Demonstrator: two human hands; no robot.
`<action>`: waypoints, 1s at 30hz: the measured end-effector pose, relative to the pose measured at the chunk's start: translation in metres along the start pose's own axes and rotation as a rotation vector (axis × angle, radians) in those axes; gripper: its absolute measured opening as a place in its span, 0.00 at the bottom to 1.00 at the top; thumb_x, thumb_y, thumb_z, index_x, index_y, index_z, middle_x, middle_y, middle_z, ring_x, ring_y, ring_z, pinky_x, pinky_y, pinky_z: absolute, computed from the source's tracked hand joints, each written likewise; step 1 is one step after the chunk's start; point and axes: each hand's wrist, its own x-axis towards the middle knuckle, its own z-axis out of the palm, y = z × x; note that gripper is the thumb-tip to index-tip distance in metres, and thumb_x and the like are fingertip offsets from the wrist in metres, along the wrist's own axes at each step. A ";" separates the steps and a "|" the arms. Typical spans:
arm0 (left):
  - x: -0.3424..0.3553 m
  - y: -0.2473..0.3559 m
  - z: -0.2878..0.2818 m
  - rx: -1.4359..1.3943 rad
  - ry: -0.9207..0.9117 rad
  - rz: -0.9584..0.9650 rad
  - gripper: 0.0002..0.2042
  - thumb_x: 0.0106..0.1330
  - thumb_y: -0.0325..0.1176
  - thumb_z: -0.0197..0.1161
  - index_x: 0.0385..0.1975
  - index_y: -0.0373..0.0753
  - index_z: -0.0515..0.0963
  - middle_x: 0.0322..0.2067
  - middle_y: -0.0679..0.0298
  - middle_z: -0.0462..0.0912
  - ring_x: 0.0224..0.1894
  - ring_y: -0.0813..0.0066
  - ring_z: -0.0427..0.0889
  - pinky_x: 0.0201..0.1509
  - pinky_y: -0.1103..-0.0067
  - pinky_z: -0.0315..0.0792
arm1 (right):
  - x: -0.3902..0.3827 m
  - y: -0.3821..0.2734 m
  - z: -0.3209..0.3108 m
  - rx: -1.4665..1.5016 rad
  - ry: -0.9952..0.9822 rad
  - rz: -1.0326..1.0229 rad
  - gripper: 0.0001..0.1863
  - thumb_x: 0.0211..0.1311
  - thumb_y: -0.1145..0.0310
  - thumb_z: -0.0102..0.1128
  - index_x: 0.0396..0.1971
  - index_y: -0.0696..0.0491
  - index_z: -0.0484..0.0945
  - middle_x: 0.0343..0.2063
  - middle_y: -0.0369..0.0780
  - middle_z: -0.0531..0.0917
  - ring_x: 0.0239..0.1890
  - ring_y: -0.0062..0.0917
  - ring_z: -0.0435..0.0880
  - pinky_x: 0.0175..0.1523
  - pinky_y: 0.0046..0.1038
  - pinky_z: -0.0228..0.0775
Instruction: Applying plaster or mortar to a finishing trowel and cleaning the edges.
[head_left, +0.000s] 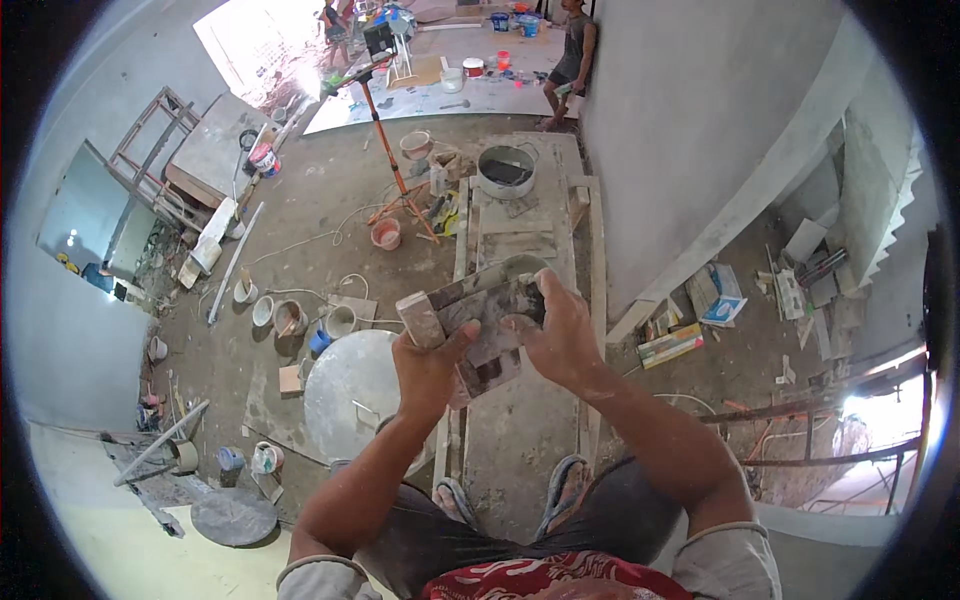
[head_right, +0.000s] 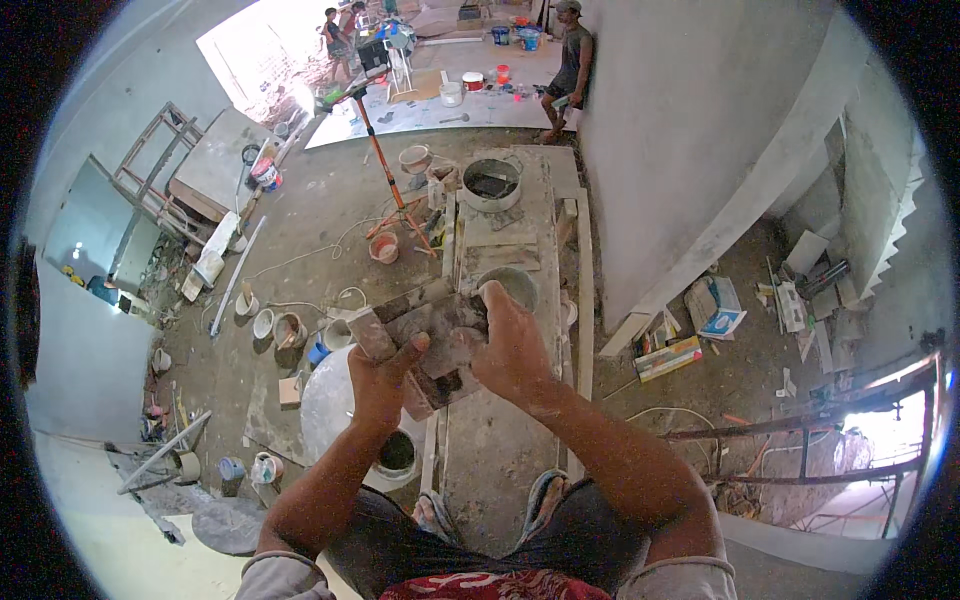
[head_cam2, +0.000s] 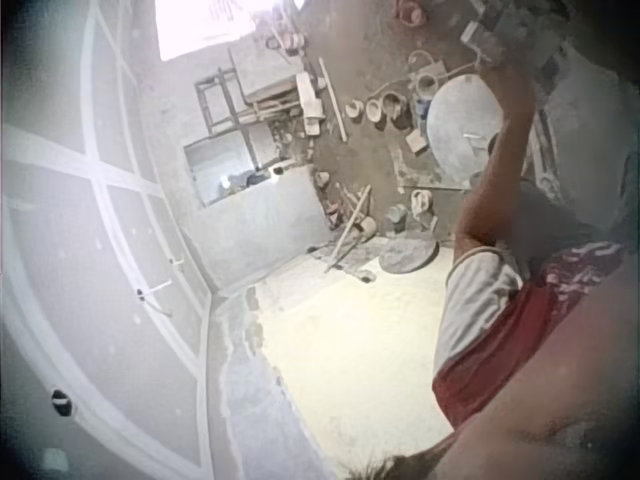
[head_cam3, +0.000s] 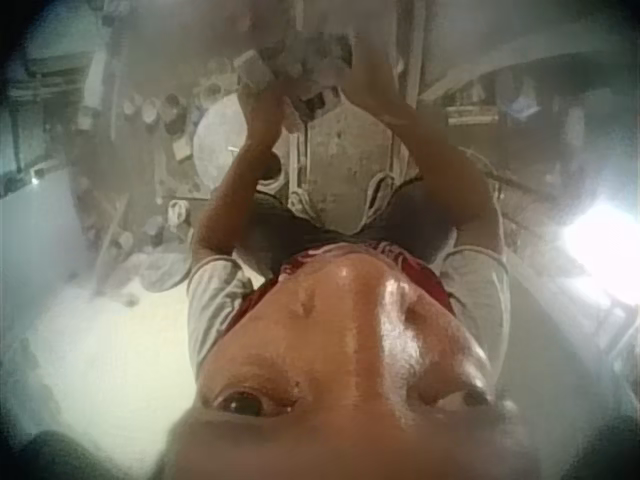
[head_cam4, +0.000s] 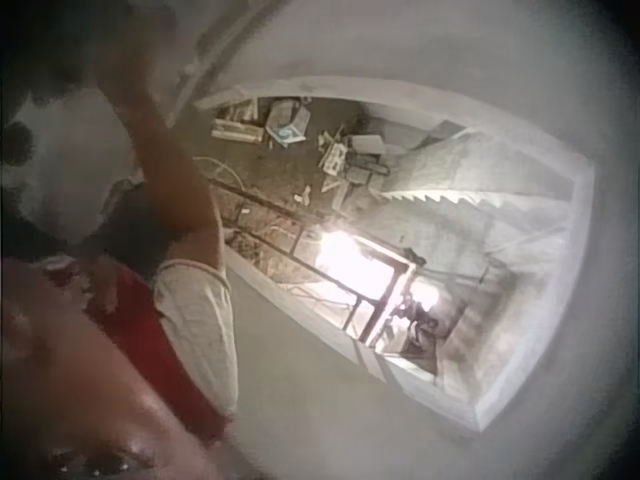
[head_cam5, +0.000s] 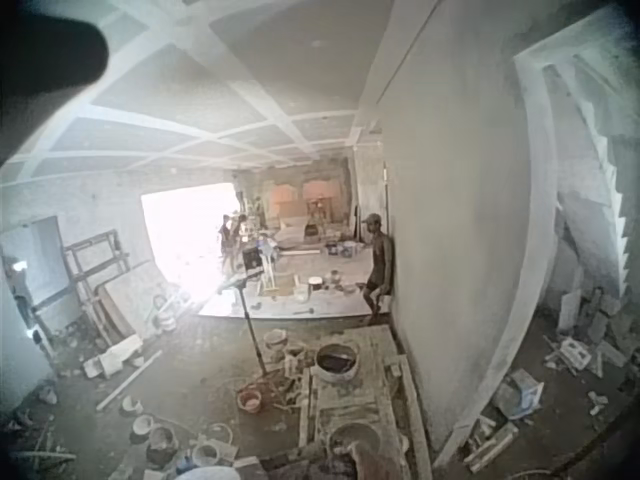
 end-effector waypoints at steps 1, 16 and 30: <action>0.001 0.001 -0.002 0.002 0.000 0.001 0.16 0.59 0.30 0.72 0.45 0.31 0.79 0.42 0.60 0.85 0.42 0.73 0.83 0.48 0.76 0.75 | 0.001 -0.003 -0.002 0.002 0.001 -0.001 0.22 0.56 0.66 0.69 0.41 0.58 0.65 0.32 0.51 0.76 0.38 0.54 0.78 0.41 0.44 0.68; 0.003 0.004 -0.005 -0.023 -0.028 -0.078 0.19 0.58 0.29 0.72 0.48 0.31 0.77 0.43 0.59 0.84 0.44 0.70 0.83 0.50 0.73 0.76 | 0.004 0.001 -0.009 0.075 -0.130 0.079 0.25 0.57 0.60 0.69 0.45 0.61 0.68 0.38 0.55 0.79 0.44 0.54 0.78 0.46 0.47 0.69; 0.029 0.010 -0.037 -0.296 0.171 -0.055 0.23 0.59 0.31 0.71 0.53 0.35 0.72 0.46 0.61 0.80 0.47 0.67 0.80 0.54 0.69 0.72 | -0.005 -0.031 -0.124 0.573 -0.749 -0.282 0.43 0.53 0.73 0.66 0.69 0.60 0.56 0.59 0.45 0.77 0.28 0.17 0.78 0.38 0.25 0.75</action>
